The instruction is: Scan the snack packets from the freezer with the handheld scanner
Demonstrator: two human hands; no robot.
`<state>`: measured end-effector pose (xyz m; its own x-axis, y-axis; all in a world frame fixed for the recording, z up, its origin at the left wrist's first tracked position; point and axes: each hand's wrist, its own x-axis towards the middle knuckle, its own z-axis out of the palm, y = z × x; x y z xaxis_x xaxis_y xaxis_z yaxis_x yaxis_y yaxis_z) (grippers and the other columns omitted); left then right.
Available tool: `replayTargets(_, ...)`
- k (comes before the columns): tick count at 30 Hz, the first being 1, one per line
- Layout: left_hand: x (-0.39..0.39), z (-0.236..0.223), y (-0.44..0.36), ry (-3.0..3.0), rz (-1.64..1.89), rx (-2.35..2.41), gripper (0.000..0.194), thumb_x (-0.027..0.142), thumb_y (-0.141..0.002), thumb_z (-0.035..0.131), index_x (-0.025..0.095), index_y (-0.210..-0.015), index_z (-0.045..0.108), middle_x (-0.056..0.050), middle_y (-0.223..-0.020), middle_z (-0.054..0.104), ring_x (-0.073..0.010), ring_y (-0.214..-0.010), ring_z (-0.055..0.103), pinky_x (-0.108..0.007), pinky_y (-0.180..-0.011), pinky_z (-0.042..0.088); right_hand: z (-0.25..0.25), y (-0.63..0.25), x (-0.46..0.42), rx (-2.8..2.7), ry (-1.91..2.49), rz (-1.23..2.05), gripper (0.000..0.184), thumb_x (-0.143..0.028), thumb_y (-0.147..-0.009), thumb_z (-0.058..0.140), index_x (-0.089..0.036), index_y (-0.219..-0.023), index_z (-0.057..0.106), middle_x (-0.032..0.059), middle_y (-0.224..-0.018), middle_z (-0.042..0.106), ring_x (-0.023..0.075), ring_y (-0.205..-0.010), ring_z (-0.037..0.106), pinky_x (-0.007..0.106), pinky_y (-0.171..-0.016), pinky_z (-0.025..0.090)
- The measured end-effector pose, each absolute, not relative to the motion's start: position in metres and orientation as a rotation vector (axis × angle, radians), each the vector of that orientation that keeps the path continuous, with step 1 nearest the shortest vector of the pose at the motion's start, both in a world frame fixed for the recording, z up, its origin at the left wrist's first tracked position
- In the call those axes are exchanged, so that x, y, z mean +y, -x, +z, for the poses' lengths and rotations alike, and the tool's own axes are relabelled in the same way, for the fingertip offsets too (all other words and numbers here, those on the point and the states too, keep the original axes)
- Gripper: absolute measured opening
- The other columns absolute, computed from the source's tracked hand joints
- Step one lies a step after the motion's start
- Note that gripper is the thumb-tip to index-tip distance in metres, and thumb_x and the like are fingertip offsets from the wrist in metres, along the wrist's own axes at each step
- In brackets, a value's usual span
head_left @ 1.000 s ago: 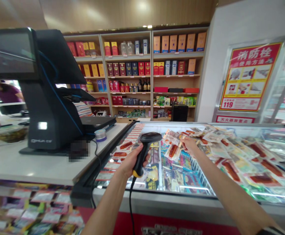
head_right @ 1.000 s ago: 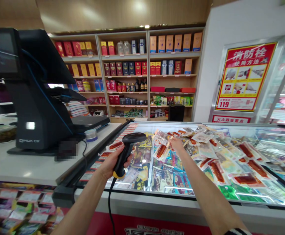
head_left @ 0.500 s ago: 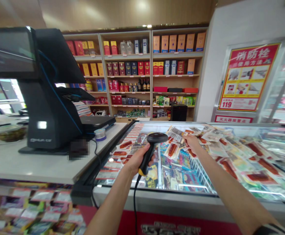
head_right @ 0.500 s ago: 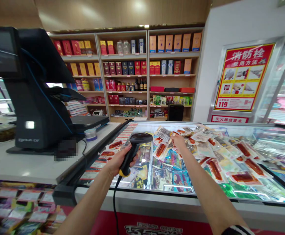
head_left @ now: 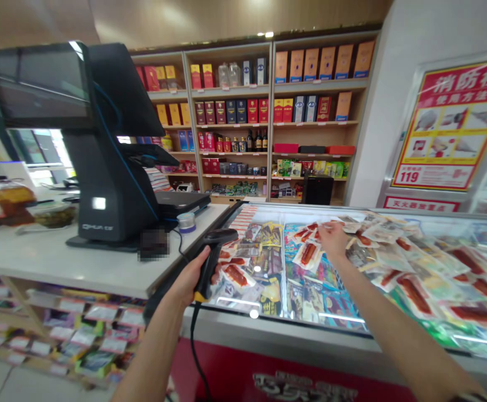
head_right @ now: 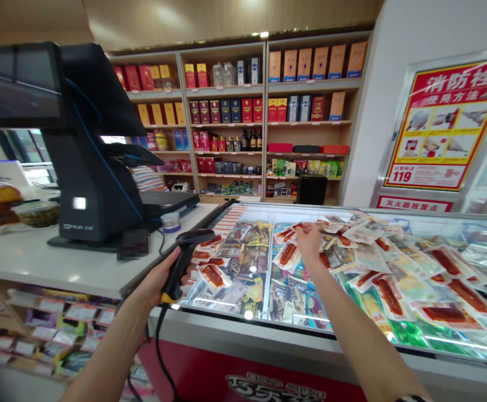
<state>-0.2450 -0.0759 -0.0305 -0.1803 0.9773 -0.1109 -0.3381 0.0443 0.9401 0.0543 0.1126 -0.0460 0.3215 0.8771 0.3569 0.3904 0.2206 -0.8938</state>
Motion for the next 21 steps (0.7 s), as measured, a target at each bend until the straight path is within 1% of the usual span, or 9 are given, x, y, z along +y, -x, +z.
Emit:
replayTargets(2,-0.079,-0.036,0.25,-0.797,1.427,1.128,0.033,0.044,-0.071,0.046,0.013,-0.064,0.049,-0.001,-0.05,0.052,-0.0075,-0.037,0.047,-0.017,-0.033,0.036,-0.056,-0.006,0.103,-1.67,1.446,0.571,0.028,-0.039,-0.071,0.042,-0.016,-0.077,0.056,0.0053,-0.068,0.06,0.0143,-0.062,0.057,0.021,-0.05,0.041)
replayTargets(4,-0.08,-0.04,0.251,-0.803,1.407,1.115,0.033,0.045,-0.07,0.046,0.013,-0.063,0.049,0.0,-0.05,0.052,-0.0075,-0.037,0.047,-0.017,-0.033,0.036,-0.065,0.038,0.097,-1.773,1.49,0.614,0.029,-0.042,-0.067,0.049,-0.016,-0.056,0.056,0.0075,-0.057,0.059,0.0181,-0.062,0.058,0.024,-0.051,0.041)
replayTargets(6,-0.081,-0.043,0.249,-0.818,1.403,1.092,0.033,0.045,-0.07,0.046,0.013,-0.066,0.05,0.0,-0.051,0.053,-0.0074,-0.037,0.047,-0.017,-0.033,0.036,-0.073,0.073,0.094,-1.794,1.534,0.625,0.03,-0.043,-0.063,0.053,-0.016,-0.05,0.053,0.0104,-0.058,0.06,0.0218,-0.067,0.058,0.026,-0.053,0.041)
replayTargets(9,-0.084,-0.042,0.245,-0.844,1.406,1.081,0.032,0.045,-0.071,0.045,0.013,-0.069,0.051,-0.001,-0.052,0.054,-0.007,-0.037,0.047,-0.017,-0.033,0.035,-0.08,0.105,0.095,-1.795,1.586,0.64,0.024,-0.038,-0.056,0.061,-0.016,-0.049,0.053,0.0119,-0.062,0.061,0.0245,-0.072,0.058,0.028,-0.055,0.042)
replayTargets(11,-0.086,-0.04,0.243,-0.845,1.406,1.077,0.033,0.044,-0.072,0.045,0.012,-0.071,0.052,-0.002,-0.051,0.054,-0.0067,-0.037,0.046,-0.017,-0.033,0.035,-0.082,0.113,0.097,-1.785,1.597,0.665,0.018,-0.031,-0.053,0.063,-0.017,-0.05,0.053,0.0094,-0.059,0.061,0.0225,-0.068,0.059,0.027,-0.053,0.042)
replayTargets(12,-0.086,-0.039,0.242,-0.843,1.405,1.07,0.033,0.044,-0.072,0.045,0.012,-0.072,0.052,-0.002,-0.051,0.054,-0.0067,-0.036,0.046,-0.016,-0.033,0.035,-0.082,0.113,0.099,-1.774,1.59,0.679,0.015,-0.028,-0.055,0.062,-0.017,-0.052,0.053,0.0073,-0.056,0.06,0.0204,-0.064,0.059,0.025,-0.051,0.042)
replayTargets(14,-0.087,-0.037,0.24,-0.837,1.402,1.05,0.033,0.044,-0.072,0.046,0.012,-0.074,0.052,-0.002,-0.051,0.054,-0.0068,-0.036,0.046,-0.016,-0.033,0.035,-0.083,0.104,0.104,-1.735,1.556,0.697,0.01,-0.026,-0.062,0.055,-0.018,-0.057,0.055,0.0032,-0.052,0.059,0.0153,-0.055,0.058,0.022,-0.046,0.04)
replayTargets(16,-0.085,-0.036,0.237,-0.833,1.394,1.031,0.033,0.045,-0.071,0.046,0.012,-0.076,0.052,-0.001,-0.051,0.054,-0.0071,-0.037,0.047,-0.016,-0.032,0.034,-0.082,0.084,0.109,-1.681,1.51,0.685,0.014,-0.027,-0.069,0.047,-0.019,-0.062,0.055,0.0006,-0.051,0.058,0.0119,-0.048,0.056,0.019,-0.042,0.038)
replayTargets(21,-0.074,-0.036,0.22,-0.872,1.351,0.956,0.035,0.046,-0.071,0.045,0.012,-0.077,0.052,-0.001,-0.051,0.054,-0.0069,-0.037,0.047,-0.017,-0.035,0.034,-0.077,0.013,0.12,-1.538,1.438,0.547,0.019,-0.031,-0.073,0.04,-0.018,-0.066,0.053,0.0005,-0.054,0.058,0.0107,-0.044,0.053,0.019,-0.041,0.036)
